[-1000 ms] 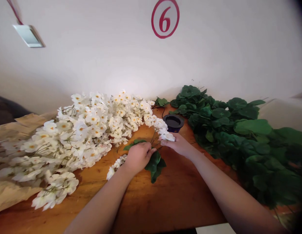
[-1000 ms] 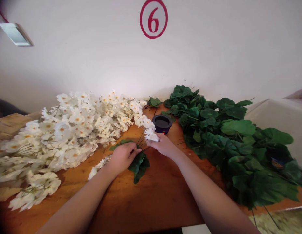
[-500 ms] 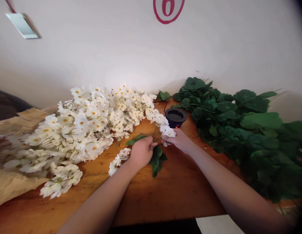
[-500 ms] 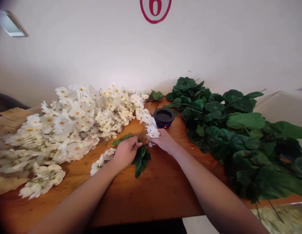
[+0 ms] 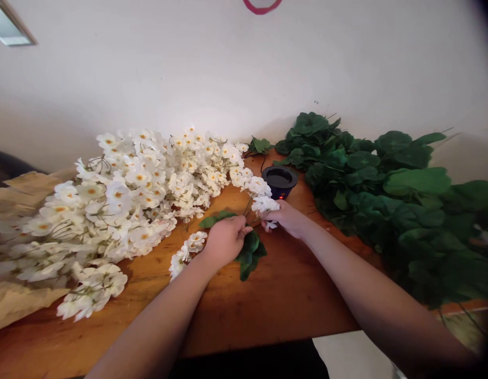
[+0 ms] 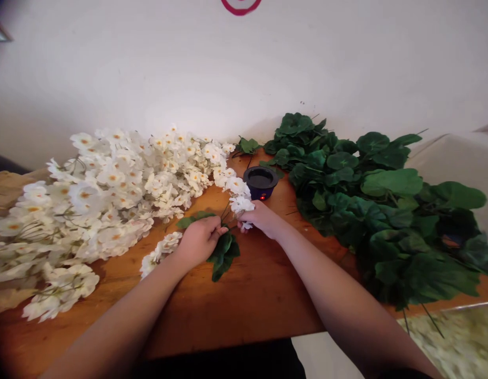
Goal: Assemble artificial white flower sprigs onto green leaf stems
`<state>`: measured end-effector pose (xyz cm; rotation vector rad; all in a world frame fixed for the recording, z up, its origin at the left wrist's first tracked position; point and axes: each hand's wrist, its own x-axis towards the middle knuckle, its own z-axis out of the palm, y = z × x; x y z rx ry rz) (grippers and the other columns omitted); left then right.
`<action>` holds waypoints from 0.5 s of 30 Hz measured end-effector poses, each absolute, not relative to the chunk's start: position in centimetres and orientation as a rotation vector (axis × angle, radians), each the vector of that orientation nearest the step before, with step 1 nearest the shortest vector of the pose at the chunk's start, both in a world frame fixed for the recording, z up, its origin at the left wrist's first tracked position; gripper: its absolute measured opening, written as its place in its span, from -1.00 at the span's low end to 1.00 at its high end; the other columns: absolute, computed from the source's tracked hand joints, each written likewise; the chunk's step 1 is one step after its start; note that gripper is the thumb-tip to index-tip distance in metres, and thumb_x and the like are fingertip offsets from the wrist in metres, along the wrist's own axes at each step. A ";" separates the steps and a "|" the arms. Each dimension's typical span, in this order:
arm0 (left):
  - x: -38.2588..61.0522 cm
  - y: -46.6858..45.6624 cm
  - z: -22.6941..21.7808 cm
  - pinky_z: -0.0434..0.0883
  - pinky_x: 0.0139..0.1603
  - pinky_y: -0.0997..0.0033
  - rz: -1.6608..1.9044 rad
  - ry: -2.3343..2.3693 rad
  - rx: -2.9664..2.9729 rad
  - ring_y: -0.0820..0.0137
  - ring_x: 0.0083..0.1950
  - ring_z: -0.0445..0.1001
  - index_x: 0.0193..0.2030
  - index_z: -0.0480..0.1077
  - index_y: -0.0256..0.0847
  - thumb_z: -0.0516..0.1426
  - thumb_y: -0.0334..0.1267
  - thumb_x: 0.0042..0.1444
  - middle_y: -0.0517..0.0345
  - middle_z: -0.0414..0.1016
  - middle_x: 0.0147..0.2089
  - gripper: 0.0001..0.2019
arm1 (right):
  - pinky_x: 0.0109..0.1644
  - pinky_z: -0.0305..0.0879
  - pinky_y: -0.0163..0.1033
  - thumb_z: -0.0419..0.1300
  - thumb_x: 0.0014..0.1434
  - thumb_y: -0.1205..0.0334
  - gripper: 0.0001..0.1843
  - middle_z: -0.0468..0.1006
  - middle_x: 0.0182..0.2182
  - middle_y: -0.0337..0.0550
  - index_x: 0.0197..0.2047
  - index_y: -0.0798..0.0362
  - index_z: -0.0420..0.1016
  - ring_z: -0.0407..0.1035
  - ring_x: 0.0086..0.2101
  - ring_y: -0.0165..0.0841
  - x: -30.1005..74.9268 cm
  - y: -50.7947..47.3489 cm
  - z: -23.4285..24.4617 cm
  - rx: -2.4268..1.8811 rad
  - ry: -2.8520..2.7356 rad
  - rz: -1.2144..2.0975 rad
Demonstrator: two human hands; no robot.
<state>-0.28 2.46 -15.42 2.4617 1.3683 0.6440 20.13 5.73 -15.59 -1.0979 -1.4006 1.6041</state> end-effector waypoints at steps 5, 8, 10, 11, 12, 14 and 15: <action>-0.3 2.5 -15.5 0.18 -0.36 0.41 0.677 1.385 2.409 0.40 -0.38 0.33 -0.44 0.27 -0.19 0.03 -0.25 0.25 0.18 0.36 -0.43 -0.78 | -0.47 0.33 -0.27 0.33 -0.05 0.18 -0.76 0.51 -0.60 -0.22 -0.36 0.12 0.43 0.36 -0.60 -0.40 20.0 5.7 -15.6 -1.071 -1.378 1.610; -0.4 2.5 -15.3 0.17 -0.39 0.43 0.709 1.401 2.357 0.42 -0.41 0.31 -0.47 0.25 -0.19 0.02 -0.17 0.26 0.20 0.34 -0.45 -0.73 | -0.45 0.37 -0.25 0.35 -0.03 0.12 -0.70 0.53 -0.53 -0.19 -0.29 0.12 0.43 0.39 -0.54 -0.37 20.1 5.8 -15.9 -1.047 -1.348 1.672; -0.5 2.5 -15.0 0.17 -0.41 0.44 0.698 1.411 2.343 0.43 -0.43 0.30 -0.47 0.25 -0.18 0.00 -0.10 0.27 0.21 0.33 -0.47 -0.68 | -0.44 0.38 -0.25 0.35 -0.01 0.09 -0.69 0.53 -0.50 -0.18 -0.28 0.11 0.43 0.40 -0.50 -0.37 20.2 5.8 -16.0 -1.033 -1.344 1.721; -0.6 2.4 -14.8 0.17 -0.40 0.44 0.685 1.409 2.353 0.43 -0.44 0.30 -0.48 0.25 -0.18 -0.01 -0.08 0.28 0.21 0.33 -0.48 -0.66 | -0.44 0.38 -0.26 0.34 -0.01 0.08 -0.70 0.52 -0.50 -0.19 -0.30 0.11 0.44 0.39 -0.49 -0.37 20.2 5.8 -16.1 -1.023 -1.352 1.736; -0.6 2.4 -14.7 0.17 -0.40 0.44 0.670 1.398 2.376 0.43 -0.43 0.31 -0.48 0.25 -0.19 -0.03 -0.06 0.29 0.21 0.33 -0.48 -0.65 | -0.45 0.37 -0.27 0.34 0.00 0.08 -0.71 0.50 -0.51 -0.21 -0.32 0.10 0.43 0.38 -0.49 -0.38 20.2 5.8 -16.1 -1.011 -1.366 1.742; -0.6 2.4 -14.5 0.19 -0.36 0.43 0.642 1.353 2.440 0.42 -0.40 0.33 -0.48 0.26 -0.19 -0.05 -0.07 0.31 0.19 0.34 -0.46 -0.63 | -0.47 0.33 -0.30 0.31 0.02 0.09 -0.75 0.47 -0.56 -0.25 -0.40 0.09 0.42 0.34 -0.53 -0.42 20.2 5.8 -16.2 -0.999 -1.408 1.732; -0.6 2.4 -14.5 0.20 -0.35 0.43 0.627 1.331 2.468 0.41 -0.39 0.35 -0.48 0.27 -0.19 -0.06 -0.08 0.31 0.18 0.35 -0.46 -0.63 | -0.49 0.31 -0.32 0.29 0.03 0.10 -0.76 0.45 -0.58 -0.26 -0.44 0.09 0.40 0.32 -0.55 -0.43 20.2 5.8 -16.2 -0.999 -1.438 1.715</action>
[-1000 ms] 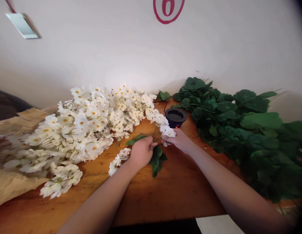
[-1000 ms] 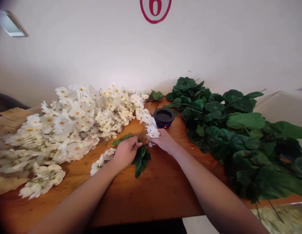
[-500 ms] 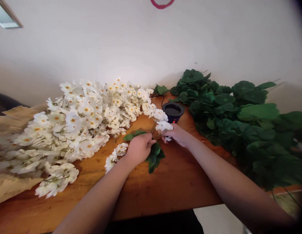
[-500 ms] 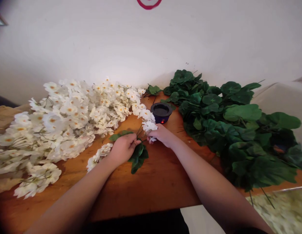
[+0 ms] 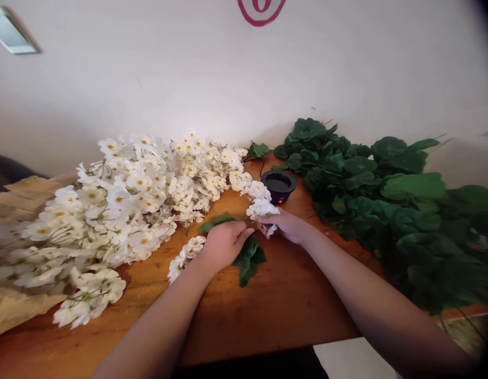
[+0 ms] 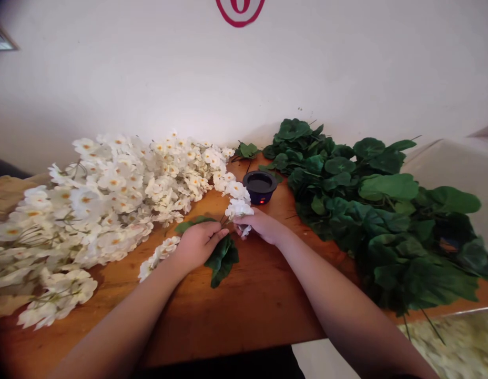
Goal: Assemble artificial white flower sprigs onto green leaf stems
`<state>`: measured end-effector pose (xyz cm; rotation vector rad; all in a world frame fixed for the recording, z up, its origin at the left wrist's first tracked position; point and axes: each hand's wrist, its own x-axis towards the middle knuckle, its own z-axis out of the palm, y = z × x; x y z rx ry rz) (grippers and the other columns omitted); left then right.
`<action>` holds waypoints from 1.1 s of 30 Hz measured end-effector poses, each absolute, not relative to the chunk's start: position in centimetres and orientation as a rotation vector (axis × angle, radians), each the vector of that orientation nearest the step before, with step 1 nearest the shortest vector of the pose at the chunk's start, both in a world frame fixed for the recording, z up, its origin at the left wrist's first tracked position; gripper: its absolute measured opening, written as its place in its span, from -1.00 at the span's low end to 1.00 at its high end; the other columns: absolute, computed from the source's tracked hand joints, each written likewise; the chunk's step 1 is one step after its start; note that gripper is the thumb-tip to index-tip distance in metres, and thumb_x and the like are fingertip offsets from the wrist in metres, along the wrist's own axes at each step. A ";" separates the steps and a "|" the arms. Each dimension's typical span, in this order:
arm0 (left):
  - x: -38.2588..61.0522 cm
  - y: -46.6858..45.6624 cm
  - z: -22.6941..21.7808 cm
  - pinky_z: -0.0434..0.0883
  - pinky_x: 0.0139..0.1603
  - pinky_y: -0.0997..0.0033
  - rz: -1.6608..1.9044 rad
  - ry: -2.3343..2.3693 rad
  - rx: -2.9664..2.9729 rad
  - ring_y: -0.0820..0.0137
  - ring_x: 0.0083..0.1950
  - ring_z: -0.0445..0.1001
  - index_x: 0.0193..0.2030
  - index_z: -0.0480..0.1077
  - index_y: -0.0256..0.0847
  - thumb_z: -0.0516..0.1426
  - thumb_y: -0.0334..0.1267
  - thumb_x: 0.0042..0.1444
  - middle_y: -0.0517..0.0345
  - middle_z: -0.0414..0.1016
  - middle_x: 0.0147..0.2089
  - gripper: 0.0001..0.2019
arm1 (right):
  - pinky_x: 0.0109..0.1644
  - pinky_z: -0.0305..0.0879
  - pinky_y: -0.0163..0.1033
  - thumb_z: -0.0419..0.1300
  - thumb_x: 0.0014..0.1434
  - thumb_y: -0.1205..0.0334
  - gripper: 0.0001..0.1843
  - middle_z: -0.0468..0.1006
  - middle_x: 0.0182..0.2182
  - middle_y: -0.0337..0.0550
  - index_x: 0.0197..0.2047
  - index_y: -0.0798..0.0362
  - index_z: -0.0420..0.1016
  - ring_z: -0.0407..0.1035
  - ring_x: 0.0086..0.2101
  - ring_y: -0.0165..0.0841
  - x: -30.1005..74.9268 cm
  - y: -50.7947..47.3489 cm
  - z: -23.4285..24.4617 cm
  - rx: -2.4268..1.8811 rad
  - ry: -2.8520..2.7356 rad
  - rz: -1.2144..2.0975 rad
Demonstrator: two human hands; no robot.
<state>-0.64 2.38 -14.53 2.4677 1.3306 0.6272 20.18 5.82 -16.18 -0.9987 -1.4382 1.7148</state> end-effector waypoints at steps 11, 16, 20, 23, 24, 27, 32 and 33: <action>-0.8 2.8 -15.2 0.24 -0.29 0.40 0.537 1.203 2.587 0.37 -0.34 0.39 -0.49 0.33 -0.20 -0.05 -0.13 0.32 0.14 0.40 -0.45 -0.63 | -0.52 0.24 -0.31 0.21 -0.02 0.17 -0.84 0.38 -0.64 -0.28 -0.50 0.06 0.38 0.25 -0.59 -0.42 20.0 5.8 -16.2 -1.034 -1.556 1.668; -0.9 2.7 -15.2 0.26 -0.27 0.42 0.564 1.198 2.549 0.38 -0.34 0.38 -0.48 0.31 -0.20 -0.05 -0.15 0.32 0.15 0.39 -0.46 -0.63 | -0.50 0.25 -0.30 0.21 0.01 0.13 -0.80 0.40 -0.62 -0.28 -0.51 0.07 0.39 0.26 -0.59 -0.42 19.7 5.6 -16.2 -1.017 -1.575 1.673; -0.9 2.6 -15.2 0.25 -0.28 0.42 0.577 1.197 2.530 0.38 -0.35 0.37 -0.48 0.31 -0.20 -0.04 -0.17 0.32 0.16 0.37 -0.46 -0.65 | -0.46 0.26 -0.30 0.17 0.04 0.13 -0.77 0.40 -0.62 -0.28 -0.55 0.07 0.38 0.28 -0.58 -0.43 19.6 5.5 -16.2 -1.018 -1.622 1.659; -0.9 2.7 -15.3 0.25 -0.27 0.41 0.551 1.204 2.537 0.38 -0.35 0.37 -0.48 0.33 -0.20 -0.02 -0.18 0.31 0.15 0.37 -0.46 -0.67 | -0.45 0.25 -0.30 0.16 0.03 0.16 -0.80 0.40 -0.63 -0.29 -0.54 0.06 0.37 0.28 -0.59 -0.43 19.6 5.5 -16.4 -1.025 -1.653 1.627; -0.9 2.7 -15.4 0.25 -0.27 0.40 0.549 1.207 2.536 0.37 -0.35 0.37 -0.48 0.33 -0.20 -0.02 -0.19 0.30 0.15 0.37 -0.46 -0.67 | -0.45 0.25 -0.30 0.16 0.02 0.17 -0.82 0.40 -0.64 -0.30 -0.54 0.05 0.36 0.28 -0.59 -0.43 19.6 5.5 -16.5 -1.033 -1.653 1.613; -0.9 2.8 -15.4 0.26 -0.26 0.40 0.567 1.198 2.513 0.37 -0.35 0.37 -0.49 0.33 -0.21 -0.02 -0.20 0.30 0.15 0.36 -0.47 -0.67 | -0.46 0.25 -0.29 0.15 -0.01 0.21 -0.86 0.38 -0.64 -0.32 -0.54 0.04 0.34 0.26 -0.59 -0.43 19.5 5.6 -16.5 -1.064 -1.645 1.585; -0.8 2.9 -15.5 0.28 -0.26 0.41 0.575 1.164 2.509 0.38 -0.36 0.37 -0.51 0.29 -0.20 -0.01 -0.21 0.30 0.15 0.37 -0.47 -0.66 | -0.49 0.25 -0.30 0.12 -0.04 0.24 -0.88 0.35 -0.65 -0.32 -0.57 0.04 0.32 0.26 -0.59 -0.43 19.4 5.7 -16.4 -1.102 -1.668 1.585; -0.8 3.0 -15.5 0.27 -0.26 0.41 0.571 1.163 2.523 0.38 -0.36 0.37 -0.51 0.29 -0.21 -0.01 -0.21 0.30 0.14 0.37 -0.47 -0.66 | -0.50 0.25 -0.30 0.12 -0.05 0.25 -0.88 0.35 -0.66 -0.32 -0.58 0.04 0.32 0.25 -0.60 -0.43 19.4 5.7 -16.4 -1.120 -1.670 1.585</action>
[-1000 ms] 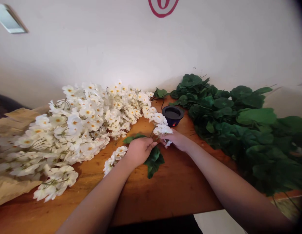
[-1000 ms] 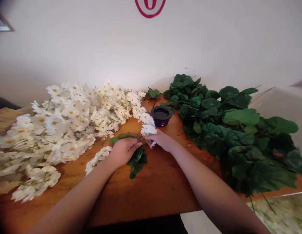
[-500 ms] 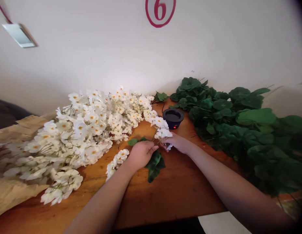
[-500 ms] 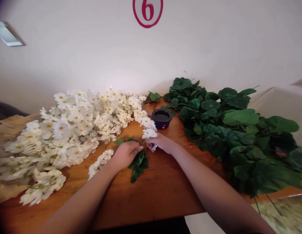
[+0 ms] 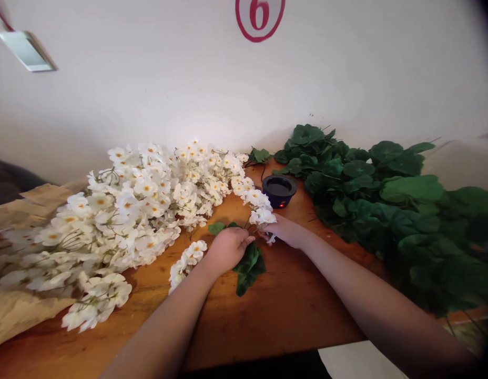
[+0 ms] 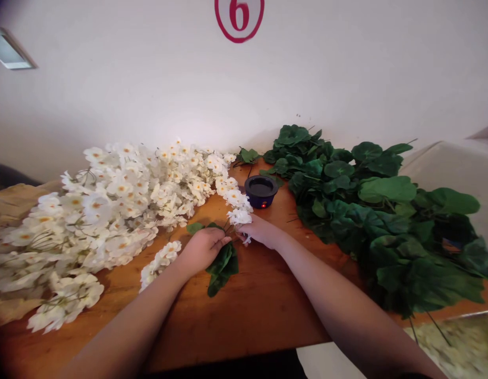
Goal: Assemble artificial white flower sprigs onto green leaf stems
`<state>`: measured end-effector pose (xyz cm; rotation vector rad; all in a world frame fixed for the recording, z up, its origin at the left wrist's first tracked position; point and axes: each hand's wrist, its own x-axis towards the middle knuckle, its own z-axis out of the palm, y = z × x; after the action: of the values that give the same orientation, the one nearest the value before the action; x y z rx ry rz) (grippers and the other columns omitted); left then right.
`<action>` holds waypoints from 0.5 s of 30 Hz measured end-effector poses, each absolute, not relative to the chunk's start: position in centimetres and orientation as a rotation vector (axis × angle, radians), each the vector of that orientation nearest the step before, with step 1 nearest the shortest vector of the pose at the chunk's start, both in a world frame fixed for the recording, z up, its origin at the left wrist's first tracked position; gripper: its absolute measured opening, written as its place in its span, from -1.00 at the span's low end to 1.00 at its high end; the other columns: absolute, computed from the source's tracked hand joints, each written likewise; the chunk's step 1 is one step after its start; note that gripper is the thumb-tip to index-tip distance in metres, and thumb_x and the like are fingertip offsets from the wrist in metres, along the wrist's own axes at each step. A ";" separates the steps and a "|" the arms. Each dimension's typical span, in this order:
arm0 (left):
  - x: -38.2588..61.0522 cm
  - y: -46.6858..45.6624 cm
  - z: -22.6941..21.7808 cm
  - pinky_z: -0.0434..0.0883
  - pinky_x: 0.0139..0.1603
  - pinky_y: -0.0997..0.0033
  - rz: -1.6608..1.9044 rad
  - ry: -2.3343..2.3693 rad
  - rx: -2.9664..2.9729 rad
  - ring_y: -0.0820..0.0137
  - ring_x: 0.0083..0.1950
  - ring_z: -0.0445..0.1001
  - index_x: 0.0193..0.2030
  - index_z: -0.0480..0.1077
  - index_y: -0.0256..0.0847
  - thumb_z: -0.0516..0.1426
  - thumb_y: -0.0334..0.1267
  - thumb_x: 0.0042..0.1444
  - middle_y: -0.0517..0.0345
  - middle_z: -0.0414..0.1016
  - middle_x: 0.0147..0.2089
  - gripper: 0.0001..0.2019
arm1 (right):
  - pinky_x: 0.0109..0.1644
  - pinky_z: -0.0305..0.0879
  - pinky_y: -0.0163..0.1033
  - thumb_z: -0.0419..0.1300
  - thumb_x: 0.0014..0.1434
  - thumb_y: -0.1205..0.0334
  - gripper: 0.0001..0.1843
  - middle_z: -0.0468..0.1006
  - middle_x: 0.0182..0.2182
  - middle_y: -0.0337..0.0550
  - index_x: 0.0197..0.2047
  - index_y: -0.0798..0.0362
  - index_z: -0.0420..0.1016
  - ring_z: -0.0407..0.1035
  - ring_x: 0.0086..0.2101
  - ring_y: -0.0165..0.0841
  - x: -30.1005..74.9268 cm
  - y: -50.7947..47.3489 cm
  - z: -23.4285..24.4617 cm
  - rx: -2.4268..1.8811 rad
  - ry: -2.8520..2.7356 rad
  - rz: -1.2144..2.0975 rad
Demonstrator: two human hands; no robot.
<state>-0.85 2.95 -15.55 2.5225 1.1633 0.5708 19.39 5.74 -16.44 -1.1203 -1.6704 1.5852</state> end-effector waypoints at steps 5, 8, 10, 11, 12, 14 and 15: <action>-0.8 3.0 -15.8 0.27 -0.27 0.41 0.553 1.162 2.581 0.37 -0.36 0.38 -0.50 0.31 -0.21 -0.01 -0.20 0.31 0.12 0.39 -0.47 -0.66 | -0.53 0.23 -0.32 0.12 -0.04 0.23 -0.87 0.32 -0.69 -0.33 -0.57 0.02 0.29 0.23 -0.62 -0.43 19.2 5.8 -16.3 -1.145 -1.667 1.589; -0.8 3.0 -15.9 0.28 -0.26 0.40 0.539 1.162 2.613 0.35 -0.34 0.40 -0.49 0.33 -0.22 -0.02 -0.18 0.31 0.10 0.41 -0.45 -0.65 | -0.54 0.22 -0.31 0.11 -0.02 0.21 -0.84 0.29 -0.70 -0.34 -0.59 0.02 0.27 0.21 -0.64 -0.43 18.9 5.7 -16.0 -1.140 -1.689 1.593; -0.8 3.0 -15.9 0.28 -0.25 0.39 0.525 1.163 2.632 0.34 -0.32 0.42 -0.48 0.35 -0.22 -0.02 -0.18 0.31 0.08 0.43 -0.44 -0.65 | -0.54 0.22 -0.29 0.11 -0.01 0.21 -0.83 0.29 -0.70 -0.34 -0.59 0.01 0.26 0.20 -0.64 -0.43 18.9 5.7 -15.9 -1.140 -1.710 1.588; -0.8 3.0 -16.0 0.28 -0.24 0.38 0.522 1.162 2.639 0.33 -0.32 0.42 -0.48 0.35 -0.22 -0.03 -0.18 0.32 0.07 0.44 -0.43 -0.65 | -0.54 0.22 -0.28 0.10 0.00 0.21 -0.83 0.29 -0.70 -0.34 -0.59 0.01 0.26 0.19 -0.64 -0.42 18.8 5.8 -15.9 -1.138 -1.716 1.587; -0.8 3.0 -16.0 0.29 -0.24 0.38 0.522 1.158 2.642 0.32 -0.31 0.43 -0.47 0.36 -0.23 -0.03 -0.18 0.32 0.06 0.45 -0.42 -0.65 | -0.54 0.23 -0.28 0.10 0.01 0.22 -0.83 0.29 -0.70 -0.34 -0.58 0.01 0.27 0.20 -0.64 -0.42 18.9 5.8 -15.9 -1.133 -1.719 1.594; -0.8 3.0 -16.0 0.29 -0.23 0.38 0.535 1.150 2.635 0.33 -0.31 0.43 -0.47 0.36 -0.23 -0.02 -0.19 0.32 0.06 0.45 -0.42 -0.65 | -0.53 0.23 -0.27 0.09 0.02 0.23 -0.85 0.30 -0.69 -0.34 -0.56 0.01 0.27 0.21 -0.63 -0.41 18.9 5.9 -16.0 -1.126 -1.707 1.613; -0.8 3.0 -16.0 0.29 -0.24 0.38 0.547 1.151 2.624 0.33 -0.31 0.42 -0.47 0.36 -0.23 -0.02 -0.19 0.31 0.07 0.44 -0.43 -0.65 | -0.53 0.24 -0.26 0.09 0.01 0.23 -0.86 0.31 -0.69 -0.33 -0.56 0.00 0.28 0.22 -0.63 -0.40 18.9 6.0 -16.1 -1.132 -1.700 1.621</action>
<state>-0.84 3.02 -16.03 2.6239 1.1513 0.5470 18.92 5.95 -16.13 -1.1317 -1.7001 1.6205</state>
